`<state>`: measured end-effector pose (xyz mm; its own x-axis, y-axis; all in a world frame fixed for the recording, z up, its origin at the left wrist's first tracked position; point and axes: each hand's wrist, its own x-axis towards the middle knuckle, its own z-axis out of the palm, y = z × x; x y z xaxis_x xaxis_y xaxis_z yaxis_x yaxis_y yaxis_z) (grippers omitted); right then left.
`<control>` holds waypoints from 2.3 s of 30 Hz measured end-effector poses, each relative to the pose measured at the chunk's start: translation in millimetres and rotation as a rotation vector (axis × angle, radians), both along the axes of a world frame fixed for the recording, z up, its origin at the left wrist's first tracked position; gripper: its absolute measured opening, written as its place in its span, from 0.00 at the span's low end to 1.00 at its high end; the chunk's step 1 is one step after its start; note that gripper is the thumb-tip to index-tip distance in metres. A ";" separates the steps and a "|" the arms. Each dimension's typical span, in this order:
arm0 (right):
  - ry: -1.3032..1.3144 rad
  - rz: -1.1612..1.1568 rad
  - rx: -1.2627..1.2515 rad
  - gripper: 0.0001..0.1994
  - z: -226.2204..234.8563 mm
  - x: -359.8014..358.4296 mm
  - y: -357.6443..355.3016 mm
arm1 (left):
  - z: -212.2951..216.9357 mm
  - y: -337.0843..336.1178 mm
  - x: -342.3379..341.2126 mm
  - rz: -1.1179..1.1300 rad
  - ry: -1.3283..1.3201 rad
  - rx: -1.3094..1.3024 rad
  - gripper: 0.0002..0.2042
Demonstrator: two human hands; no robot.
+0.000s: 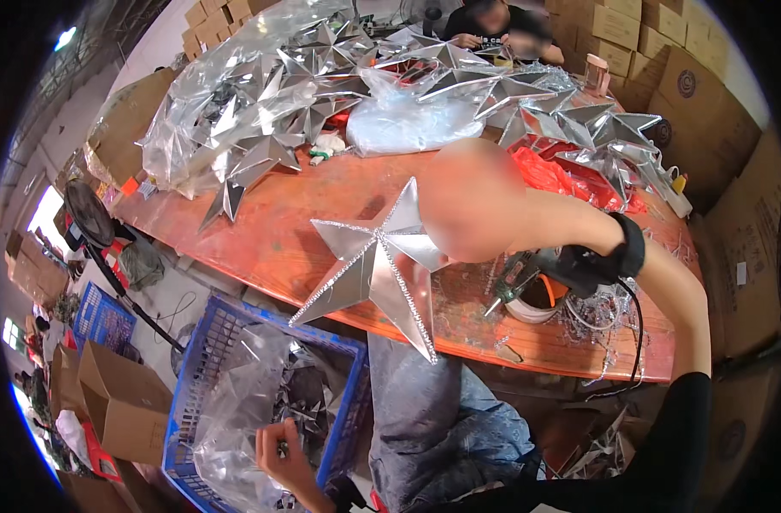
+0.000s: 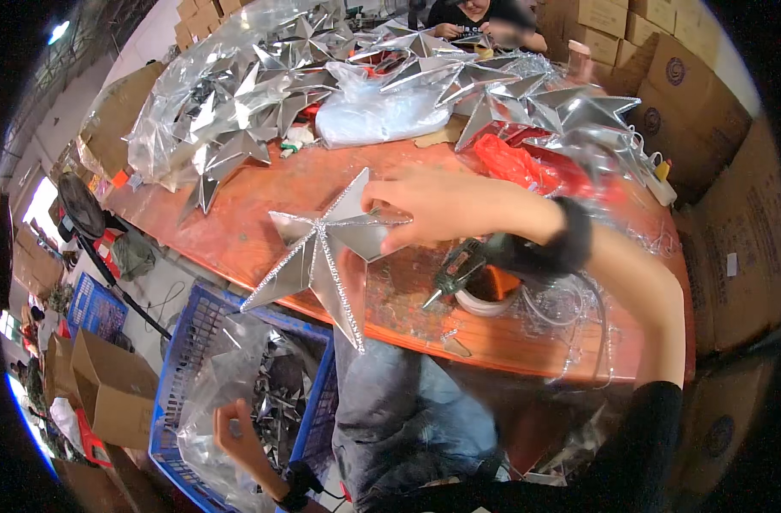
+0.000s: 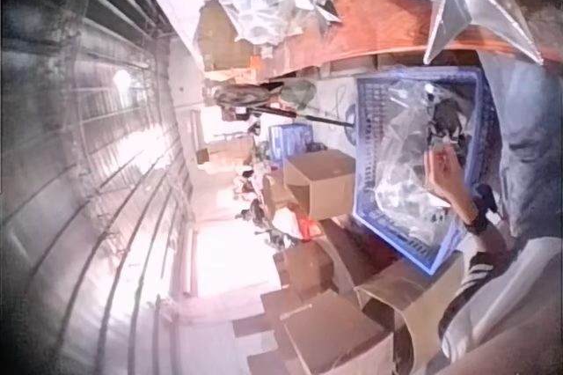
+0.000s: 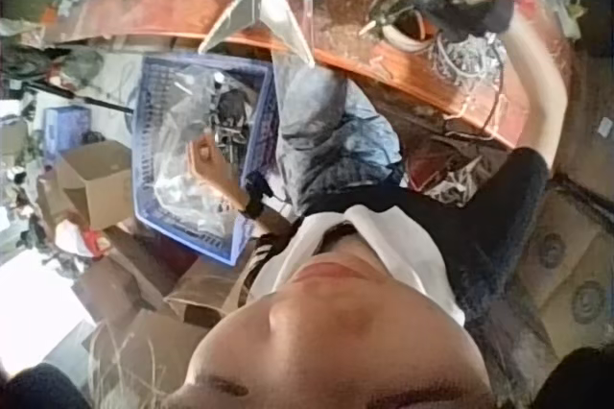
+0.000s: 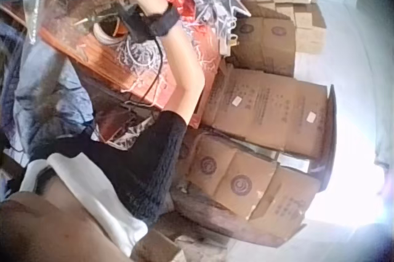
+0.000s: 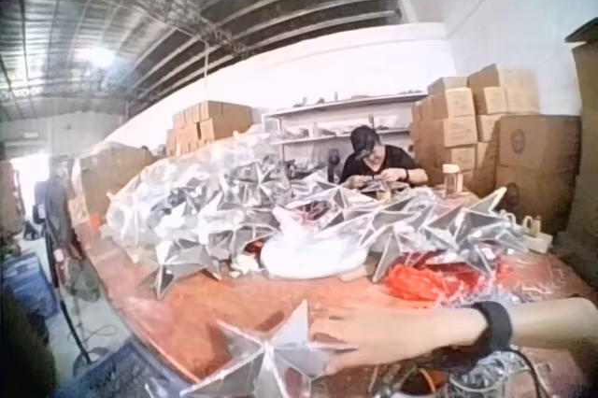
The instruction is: The recorder is assembling and decorating large silver five-pointed stars using a glue gun.
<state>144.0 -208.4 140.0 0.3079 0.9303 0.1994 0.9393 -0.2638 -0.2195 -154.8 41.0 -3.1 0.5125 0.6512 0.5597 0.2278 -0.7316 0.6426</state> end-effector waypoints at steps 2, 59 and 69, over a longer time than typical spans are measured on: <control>0.371 -0.127 -0.275 0.26 2.8 -0.5 11.1 | -3.3 -2.6 1.9 0.013 0.019 -0.043 0.10; 1.368 0.020 0.661 0.10 -8.4 -132.7 -38.2 | 80.2 -135.7 83.0 -0.733 -0.234 -0.032 0.11; 1.243 -0.009 0.705 0.11 -9.3 -129.8 -37.5 | 82.2 -131.8 81.2 -0.936 -0.323 -0.239 0.04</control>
